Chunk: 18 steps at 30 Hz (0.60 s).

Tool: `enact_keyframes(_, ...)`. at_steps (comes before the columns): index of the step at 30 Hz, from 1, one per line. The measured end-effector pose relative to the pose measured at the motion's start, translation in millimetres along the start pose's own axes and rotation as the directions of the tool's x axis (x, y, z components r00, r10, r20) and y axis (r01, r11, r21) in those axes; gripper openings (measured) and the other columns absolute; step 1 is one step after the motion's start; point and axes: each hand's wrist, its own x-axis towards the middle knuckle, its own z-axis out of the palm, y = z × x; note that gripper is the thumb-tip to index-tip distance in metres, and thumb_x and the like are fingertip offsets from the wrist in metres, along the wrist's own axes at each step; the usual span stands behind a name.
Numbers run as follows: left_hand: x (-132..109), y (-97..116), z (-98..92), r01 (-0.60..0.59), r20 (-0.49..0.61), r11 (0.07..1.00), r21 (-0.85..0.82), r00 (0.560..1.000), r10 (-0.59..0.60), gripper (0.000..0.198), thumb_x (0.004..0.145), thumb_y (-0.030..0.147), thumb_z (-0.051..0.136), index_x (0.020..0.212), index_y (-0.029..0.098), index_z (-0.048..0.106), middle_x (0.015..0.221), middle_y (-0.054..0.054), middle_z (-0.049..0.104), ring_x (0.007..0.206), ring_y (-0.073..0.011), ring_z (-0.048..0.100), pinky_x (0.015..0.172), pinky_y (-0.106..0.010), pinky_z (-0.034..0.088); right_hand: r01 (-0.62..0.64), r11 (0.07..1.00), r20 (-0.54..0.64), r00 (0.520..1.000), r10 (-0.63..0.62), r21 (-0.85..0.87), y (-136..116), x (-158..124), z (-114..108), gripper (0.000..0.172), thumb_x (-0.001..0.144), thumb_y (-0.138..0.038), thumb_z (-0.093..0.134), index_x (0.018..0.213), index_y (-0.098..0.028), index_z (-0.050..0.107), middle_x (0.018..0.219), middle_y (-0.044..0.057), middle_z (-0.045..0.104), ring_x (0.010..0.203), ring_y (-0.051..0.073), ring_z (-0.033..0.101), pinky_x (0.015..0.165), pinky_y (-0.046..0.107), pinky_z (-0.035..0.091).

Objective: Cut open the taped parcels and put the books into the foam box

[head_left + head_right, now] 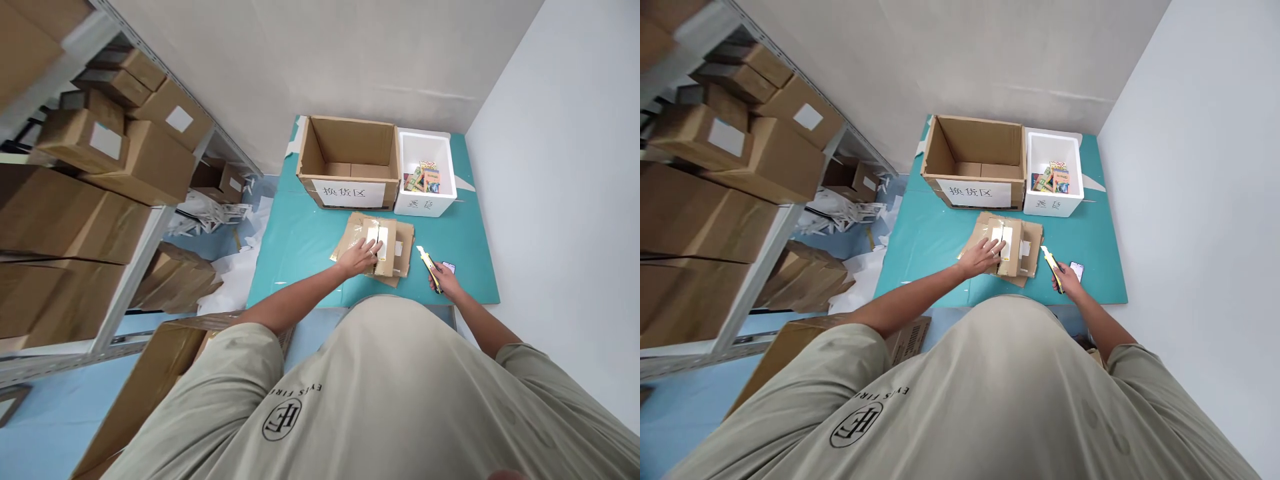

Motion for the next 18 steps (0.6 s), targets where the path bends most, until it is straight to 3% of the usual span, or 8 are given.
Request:
enact_keyframes(4,7.0,-8.0,-7.2,0.075,0.081,0.994,-0.083,0.994,-0.068,0.031,0.097,0.020,0.069,0.115,0.026,0.094,0.194,-0.008,0.046,0.180,-0.0419,0.037,0.146,-0.063,0.029,-0.006,0.998,-0.043,0.999,0.008,0.061,7.7,2.4,6.9,0.042,0.105,-0.056,0.078,0.129,-0.023,0.066,0.066,-0.008,0.067,0.052,0.017,0.068,0.047,0.025,0.054)
enact_keyframes(7,13.5,11.0,3.3,0.297,0.073,0.942,-0.158,0.955,-0.289,0.034,0.105,0.041,0.068,0.113,0.023,0.095,0.197,-0.010,0.040,0.180,-0.0450,0.035,0.143,-0.062,0.036,-0.014,0.996,-0.052,0.998,0.019,0.093,15.1,0.7,11.5,0.047,0.104,-0.057,0.079,0.133,-0.023,0.068,0.066,-0.008,0.068,0.051,0.017,0.069,0.046,0.024,0.053)
enact_keyframes(10,22.3,40.7,20.5,0.555,0.020,0.797,-0.239,0.823,-0.568,0.049,0.110,0.061,0.066,0.113,0.021,0.095,0.188,-0.017,0.050,0.176,-0.0450,0.040,0.141,-0.061,0.040,-0.009,0.992,-0.044,0.999,0.014,0.123,22.1,-2.8,16.0,0.050,0.102,-0.061,0.081,0.134,-0.024,0.069,0.067,-0.008,0.069,0.052,0.017,0.070,0.047,0.024,0.053)
enact_keyframes(12,28.1,56.0,29.3,0.651,-0.009,0.710,-0.268,0.735,-0.678,0.053,0.103,0.069,0.076,0.116,0.020,0.094,0.179,-0.021,0.056,0.170,-0.0455,0.045,0.140,-0.061,0.041,-0.007,0.991,-0.034,0.999,0.011,0.136,24.9,-4.9,18.4,0.050,0.101,-0.063,0.083,0.131,-0.024,0.070,0.068,-0.008,0.069,0.053,0.017,0.070,0.048,0.024,0.054)
enact_keyframes(13,30.5,60.3,32.0,0.670,-0.017,0.690,-0.276,0.714,-0.700,0.055,0.098,0.070,0.082,0.118,0.020,0.093,0.175,-0.022,0.058,0.167,-0.0456,0.048,0.140,-0.061,0.041,-0.007,0.990,-0.030,0.999,0.011,0.139,25.6,-5.7,19.3,0.050,0.100,-0.063,0.083,0.129,-0.024,0.070,0.068,-0.008,0.070,0.053,0.017,0.070,0.048,0.024,0.054)
enact_keyframes(15,33.1,60.6,33.8,0.658,-0.025,0.697,-0.286,0.722,-0.691,0.057,0.092,0.066,0.090,0.124,0.019,0.091,0.170,-0.023,0.059,0.163,-0.0455,0.051,0.142,-0.061,0.038,-0.011,0.989,-0.026,1.000,0.015,0.145,25.7,-6.4,20.3,0.049,0.100,-0.064,0.084,0.126,-0.025,0.070,0.068,-0.007,0.070,0.053,0.017,0.070,0.048,0.024,0.054)
enact_keyframes(18,30.9,40.3,29.3,0.595,0.013,0.745,-0.301,0.784,-0.621,0.053,0.086,0.055,0.096,0.126,0.021,0.089,0.167,-0.020,0.059,0.157,-0.0446,0.056,0.137,-0.057,0.044,-0.013,0.988,-0.029,0.999,0.018,0.157,24.7,-6.3,20.6,0.051,0.098,-0.065,0.085,0.125,-0.025,0.069,0.068,-0.007,0.070,0.053,0.017,0.070,0.047,0.025,0.053)
